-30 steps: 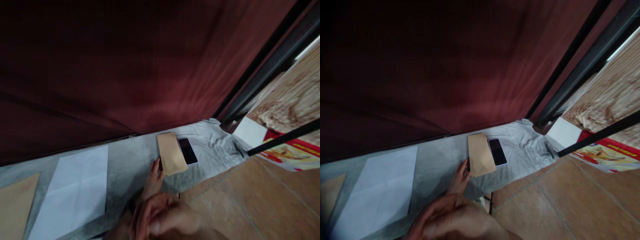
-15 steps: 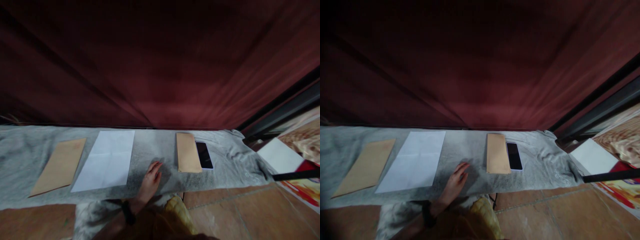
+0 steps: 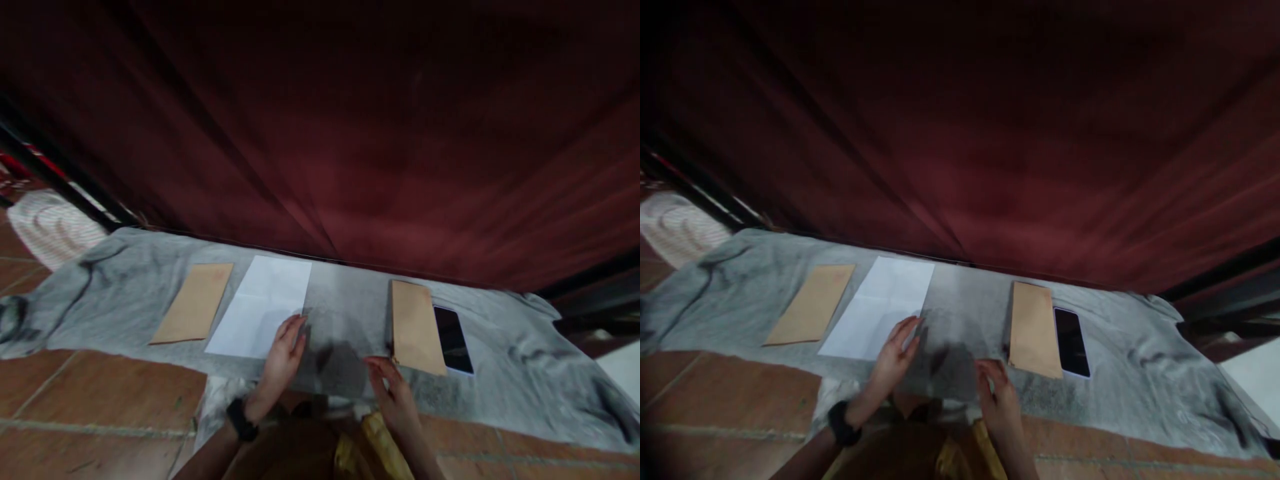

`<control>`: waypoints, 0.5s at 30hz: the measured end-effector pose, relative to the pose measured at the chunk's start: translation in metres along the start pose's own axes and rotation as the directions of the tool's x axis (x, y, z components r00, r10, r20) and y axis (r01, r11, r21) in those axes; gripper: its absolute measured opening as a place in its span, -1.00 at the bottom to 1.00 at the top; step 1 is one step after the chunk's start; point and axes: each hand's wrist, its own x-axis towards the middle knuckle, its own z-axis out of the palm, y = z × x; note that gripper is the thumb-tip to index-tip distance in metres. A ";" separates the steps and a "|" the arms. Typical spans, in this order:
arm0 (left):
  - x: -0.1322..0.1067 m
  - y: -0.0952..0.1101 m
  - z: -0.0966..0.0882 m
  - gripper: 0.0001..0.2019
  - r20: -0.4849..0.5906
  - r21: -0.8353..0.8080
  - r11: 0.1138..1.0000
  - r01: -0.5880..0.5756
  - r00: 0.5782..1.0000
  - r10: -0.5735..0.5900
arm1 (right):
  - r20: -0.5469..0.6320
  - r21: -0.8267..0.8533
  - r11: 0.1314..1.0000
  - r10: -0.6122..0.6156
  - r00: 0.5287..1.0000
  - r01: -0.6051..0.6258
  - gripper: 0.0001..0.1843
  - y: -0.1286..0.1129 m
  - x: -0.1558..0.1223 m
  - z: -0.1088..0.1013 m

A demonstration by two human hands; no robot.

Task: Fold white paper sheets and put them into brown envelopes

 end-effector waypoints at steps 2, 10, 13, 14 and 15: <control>0.008 -0.022 -0.025 -0.59 -0.124 0.102 0.993 0.061 0.991 -0.048 | -0.061 -0.350 0.932 -0.117 0.991 0.089 -0.67 0.041 -0.006 0.003; 0.047 -0.093 -0.093 -0.56 -0.293 0.337 0.867 0.366 0.916 -0.273 | 0.124 -0.727 0.585 -0.402 0.907 0.359 -0.41 0.102 -0.052 0.003; 0.065 -0.095 -0.101 -0.57 -0.270 0.359 0.836 0.414 0.904 -0.332 | 0.138 -0.731 0.551 -0.458 0.878 0.403 -0.39 0.108 -0.053 0.002; 0.070 -0.095 -0.104 -0.58 -0.266 0.365 0.824 0.433 0.897 -0.353 | 0.141 -0.730 0.545 -0.470 0.871 0.412 -0.40 0.110 -0.053 0.002; 0.074 -0.094 -0.107 -0.58 -0.258 0.361 0.814 0.454 0.888 -0.380 | 0.142 -0.728 0.545 -0.473 0.869 0.416 -0.42 0.112 -0.053 0.001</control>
